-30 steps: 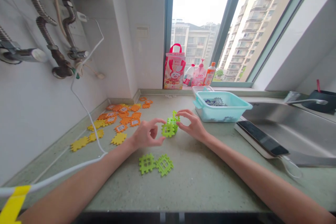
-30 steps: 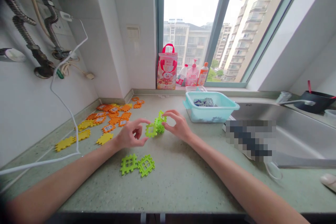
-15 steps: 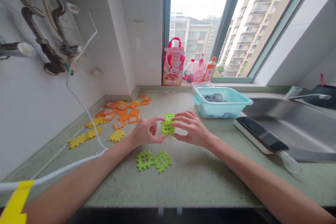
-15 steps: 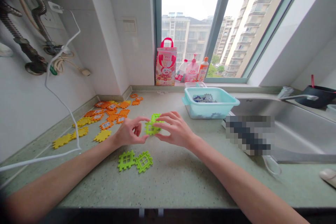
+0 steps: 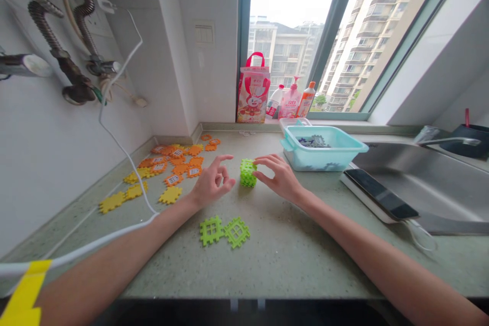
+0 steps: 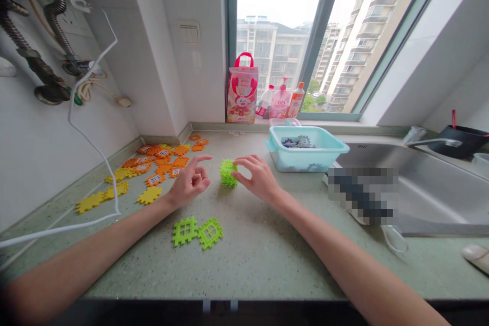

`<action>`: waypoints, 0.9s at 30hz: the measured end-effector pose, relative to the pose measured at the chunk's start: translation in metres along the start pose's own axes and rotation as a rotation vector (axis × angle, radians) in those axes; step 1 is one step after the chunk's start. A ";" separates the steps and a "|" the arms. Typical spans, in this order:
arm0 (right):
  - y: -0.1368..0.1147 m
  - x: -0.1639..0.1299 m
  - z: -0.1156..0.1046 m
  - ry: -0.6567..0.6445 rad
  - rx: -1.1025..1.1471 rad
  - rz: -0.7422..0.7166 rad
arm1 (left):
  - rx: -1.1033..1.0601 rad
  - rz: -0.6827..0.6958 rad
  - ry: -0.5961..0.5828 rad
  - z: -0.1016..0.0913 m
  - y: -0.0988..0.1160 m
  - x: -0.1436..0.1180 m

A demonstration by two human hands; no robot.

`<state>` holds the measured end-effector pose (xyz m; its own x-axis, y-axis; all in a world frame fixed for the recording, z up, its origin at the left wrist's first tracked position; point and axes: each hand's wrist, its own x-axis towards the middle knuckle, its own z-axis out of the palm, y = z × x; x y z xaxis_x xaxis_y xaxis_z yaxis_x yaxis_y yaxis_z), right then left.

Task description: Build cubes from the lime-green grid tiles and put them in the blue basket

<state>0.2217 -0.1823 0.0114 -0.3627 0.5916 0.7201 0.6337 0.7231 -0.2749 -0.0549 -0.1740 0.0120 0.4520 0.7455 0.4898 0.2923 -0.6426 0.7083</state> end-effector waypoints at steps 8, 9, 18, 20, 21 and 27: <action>-0.048 -0.002 -0.020 -0.142 0.073 -0.231 | 0.041 -0.076 0.018 -0.007 -0.007 0.004; -0.057 -0.004 -0.018 -0.253 0.117 -0.296 | 0.035 -0.083 0.024 -0.008 -0.008 0.005; -0.075 -0.020 0.010 -0.415 0.215 -0.450 | 0.124 -0.126 0.008 -0.010 -0.016 0.005; -0.066 -0.013 0.006 -0.256 0.145 -0.390 | 0.158 -0.126 -0.001 -0.010 -0.017 0.006; -0.060 -0.008 0.002 -0.170 0.106 -0.331 | 0.168 -0.127 -0.008 -0.009 -0.017 0.007; -0.019 0.014 -0.009 0.065 -0.069 -0.027 | 0.183 -0.172 -0.057 -0.005 -0.010 0.008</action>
<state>0.2110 -0.1906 0.0325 -0.3363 0.5462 0.7672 0.6708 0.7107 -0.2119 -0.0579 -0.1609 0.0114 0.4274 0.8390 0.3368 0.5147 -0.5321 0.6723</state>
